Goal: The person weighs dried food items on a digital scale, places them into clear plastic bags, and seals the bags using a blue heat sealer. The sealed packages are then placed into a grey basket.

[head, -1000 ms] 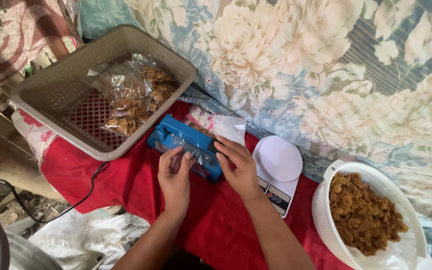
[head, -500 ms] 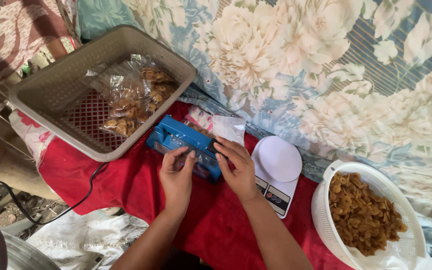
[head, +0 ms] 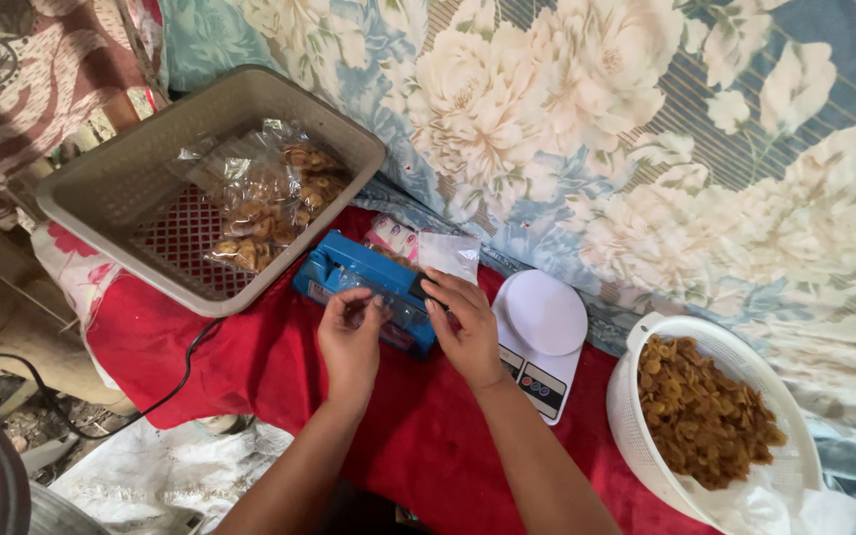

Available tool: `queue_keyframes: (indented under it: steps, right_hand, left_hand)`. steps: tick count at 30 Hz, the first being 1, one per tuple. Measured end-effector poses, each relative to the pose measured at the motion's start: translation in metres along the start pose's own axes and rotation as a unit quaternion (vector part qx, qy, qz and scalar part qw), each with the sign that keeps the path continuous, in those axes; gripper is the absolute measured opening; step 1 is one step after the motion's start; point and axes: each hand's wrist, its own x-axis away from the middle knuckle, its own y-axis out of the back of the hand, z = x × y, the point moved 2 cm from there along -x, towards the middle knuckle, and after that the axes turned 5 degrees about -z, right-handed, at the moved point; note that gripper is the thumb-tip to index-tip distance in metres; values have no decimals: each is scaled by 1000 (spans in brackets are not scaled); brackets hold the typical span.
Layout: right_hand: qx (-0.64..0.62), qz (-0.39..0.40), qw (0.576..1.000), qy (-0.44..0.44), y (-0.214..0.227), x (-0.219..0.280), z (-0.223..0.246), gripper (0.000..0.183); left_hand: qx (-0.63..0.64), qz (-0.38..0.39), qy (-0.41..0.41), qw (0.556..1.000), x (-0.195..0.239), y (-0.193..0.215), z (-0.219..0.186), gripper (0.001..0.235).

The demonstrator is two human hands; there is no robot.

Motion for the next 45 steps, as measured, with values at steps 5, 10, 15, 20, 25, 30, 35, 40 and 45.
queue_keyframes:
  steps: [5, 10, 15, 20, 25, 30, 35, 40, 45]
  right_hand:
    - [1, 33, 999, 8, 10, -14, 8, 29]
    - [-28, 74, 997, 17, 32, -41, 11, 32]
    - [-70, 108, 987, -95, 69, -22, -10, 62]
    - [-154, 124, 955, -222, 81, 55, -58, 86]
    - [-386, -66, 815, -427, 92, 125, -132, 54]
    - [-438, -96, 765, -463, 126, 115, -127, 43]
    - [-429, -127, 764, -466, 144, 93, -103, 44]
    - [-431, -74, 775, -455, 143, 97, -104, 45]
    - [-424, 9, 779, -462, 140, 101, -103, 52]
  left_hand:
    - [-2, 2, -8, 1000, -4, -4, -3, 14]
    - [26, 18, 19, 999, 2, -23, -24, 11]
    - [100, 123, -22, 987, 23, -61, -31, 12]
    - [-4, 200, -6, 980, 54, -116, -9, 10]
    - [-84, 289, -58, 952, 90, -165, 7, 18]
    - [-86, 296, 39, 951, 58, -177, 13, 44]
    - [-64, 326, 61, 941, 33, -173, 48, 32]
    - [-69, 421, 153, 892, 49, -171, 74, 35]
    - [-75, 378, 289, 877, 44, -166, 73, 32]
